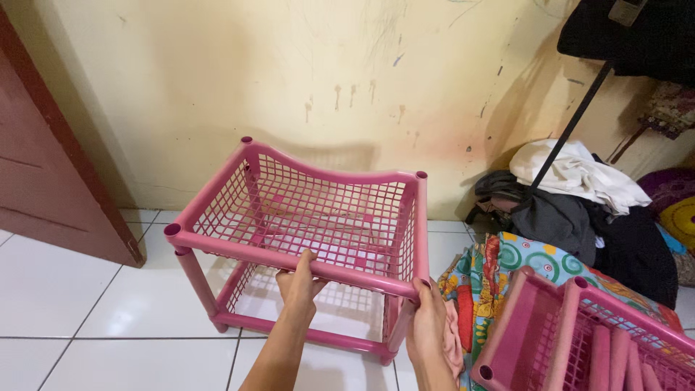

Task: The person assembles a pink plastic storage rack by inserting vertical poles into the corners of two basket frames and connecting them. The person repeatedly adjusts the poles and frames to secure the structure.

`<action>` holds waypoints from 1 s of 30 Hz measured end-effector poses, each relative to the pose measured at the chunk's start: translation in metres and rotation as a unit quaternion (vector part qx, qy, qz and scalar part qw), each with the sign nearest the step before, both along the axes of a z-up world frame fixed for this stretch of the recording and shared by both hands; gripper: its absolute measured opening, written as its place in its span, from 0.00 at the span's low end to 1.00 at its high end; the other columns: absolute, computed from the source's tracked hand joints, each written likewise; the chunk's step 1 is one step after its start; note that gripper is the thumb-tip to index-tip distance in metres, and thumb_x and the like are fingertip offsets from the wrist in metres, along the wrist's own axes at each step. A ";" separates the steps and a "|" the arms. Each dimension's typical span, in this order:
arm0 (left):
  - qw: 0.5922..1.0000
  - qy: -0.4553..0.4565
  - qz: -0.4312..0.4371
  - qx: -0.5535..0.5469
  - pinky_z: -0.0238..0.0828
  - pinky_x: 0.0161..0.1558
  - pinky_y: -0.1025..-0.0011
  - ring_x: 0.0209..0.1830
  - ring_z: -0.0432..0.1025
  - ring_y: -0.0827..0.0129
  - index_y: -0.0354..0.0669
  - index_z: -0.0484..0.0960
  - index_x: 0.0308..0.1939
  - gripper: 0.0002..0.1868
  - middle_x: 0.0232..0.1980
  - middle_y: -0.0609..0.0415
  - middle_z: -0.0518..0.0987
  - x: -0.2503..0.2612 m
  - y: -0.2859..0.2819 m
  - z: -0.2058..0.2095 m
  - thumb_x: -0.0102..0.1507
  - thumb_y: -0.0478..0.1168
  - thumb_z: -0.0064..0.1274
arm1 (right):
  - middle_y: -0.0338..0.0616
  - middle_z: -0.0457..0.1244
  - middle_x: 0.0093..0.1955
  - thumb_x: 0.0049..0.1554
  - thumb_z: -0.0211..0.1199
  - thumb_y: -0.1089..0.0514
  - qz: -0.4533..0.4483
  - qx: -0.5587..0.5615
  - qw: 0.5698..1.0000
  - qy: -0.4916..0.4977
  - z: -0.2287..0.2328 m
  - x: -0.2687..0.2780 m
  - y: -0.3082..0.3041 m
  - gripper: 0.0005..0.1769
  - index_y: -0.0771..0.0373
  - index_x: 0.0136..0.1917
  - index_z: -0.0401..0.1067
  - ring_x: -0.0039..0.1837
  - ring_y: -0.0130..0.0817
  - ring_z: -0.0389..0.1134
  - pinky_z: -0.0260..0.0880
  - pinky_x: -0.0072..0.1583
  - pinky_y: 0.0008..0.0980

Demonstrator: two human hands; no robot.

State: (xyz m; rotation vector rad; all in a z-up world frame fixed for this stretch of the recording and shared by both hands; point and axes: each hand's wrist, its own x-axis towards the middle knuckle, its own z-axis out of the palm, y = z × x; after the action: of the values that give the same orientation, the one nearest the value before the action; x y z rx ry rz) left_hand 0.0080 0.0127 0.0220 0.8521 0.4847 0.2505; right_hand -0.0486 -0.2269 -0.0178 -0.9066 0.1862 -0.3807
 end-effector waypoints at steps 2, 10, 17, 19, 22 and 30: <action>1.000 0.012 -0.005 -0.009 0.83 0.44 0.47 0.46 0.81 0.55 0.27 0.72 0.51 0.23 0.49 0.41 0.80 0.000 -0.002 0.002 0.57 0.37 0.63 | 0.42 0.64 0.49 0.64 0.62 0.60 -0.009 0.037 0.999 -0.013 -0.005 0.010 -0.002 0.10 0.69 0.57 0.74 0.50 0.29 0.64 0.66 0.53 0.30; 0.998 0.058 0.012 -0.003 0.83 0.44 0.49 0.47 0.80 0.54 0.30 0.59 0.59 0.36 0.53 0.39 0.78 0.003 -0.007 0.011 0.56 0.38 0.66 | 0.39 0.68 0.51 0.59 0.61 0.61 0.058 0.162 0.985 0.017 0.002 0.035 -0.019 0.14 0.64 0.58 0.75 0.54 0.31 0.68 0.70 0.61 0.36; 0.997 0.058 0.035 -0.025 0.85 0.44 0.51 0.48 0.79 0.55 0.31 0.56 0.61 0.39 0.55 0.38 0.76 0.000 -0.008 0.020 0.56 0.38 0.66 | 0.41 0.69 0.55 0.54 0.62 0.66 0.115 0.100 0.986 -0.070 0.004 0.017 -0.018 0.20 0.66 0.61 0.74 0.59 0.32 0.68 0.67 0.68 0.37; 0.997 0.065 0.035 -0.021 0.84 0.45 0.51 0.49 0.79 0.56 0.31 0.56 0.61 0.39 0.56 0.38 0.75 -0.001 -0.010 0.024 0.56 0.38 0.66 | 0.40 0.68 0.59 0.63 0.63 0.63 0.091 0.037 0.993 -0.067 0.003 0.013 -0.016 0.16 0.66 0.64 0.72 0.63 0.29 0.67 0.64 0.69 0.33; 0.996 0.089 0.024 -0.005 0.83 0.47 0.53 0.51 0.79 0.55 0.33 0.53 0.63 0.41 0.59 0.38 0.74 -0.010 -0.016 0.028 0.56 0.39 0.66 | 0.41 0.67 0.59 0.66 0.61 0.58 0.014 -0.024 0.999 -0.031 -0.002 0.006 -0.013 0.18 0.67 0.67 0.73 0.61 0.30 0.67 0.68 0.66 0.38; 0.995 0.098 0.016 0.011 0.83 0.48 0.53 0.53 0.79 0.54 0.34 0.53 0.64 0.43 0.61 0.38 0.72 -0.012 -0.017 0.029 0.56 0.40 0.67 | 0.36 0.70 0.58 0.65 0.59 0.52 0.060 0.039 0.997 -0.037 -0.010 0.007 -0.016 0.19 0.61 0.66 0.74 0.61 0.27 0.69 0.68 0.66 0.33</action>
State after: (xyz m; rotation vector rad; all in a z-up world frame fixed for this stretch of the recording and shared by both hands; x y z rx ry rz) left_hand -0.0036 -0.0038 0.0508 0.8960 0.6814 0.2030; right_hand -0.0418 -0.2430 -0.0281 -0.8203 0.0784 -0.2933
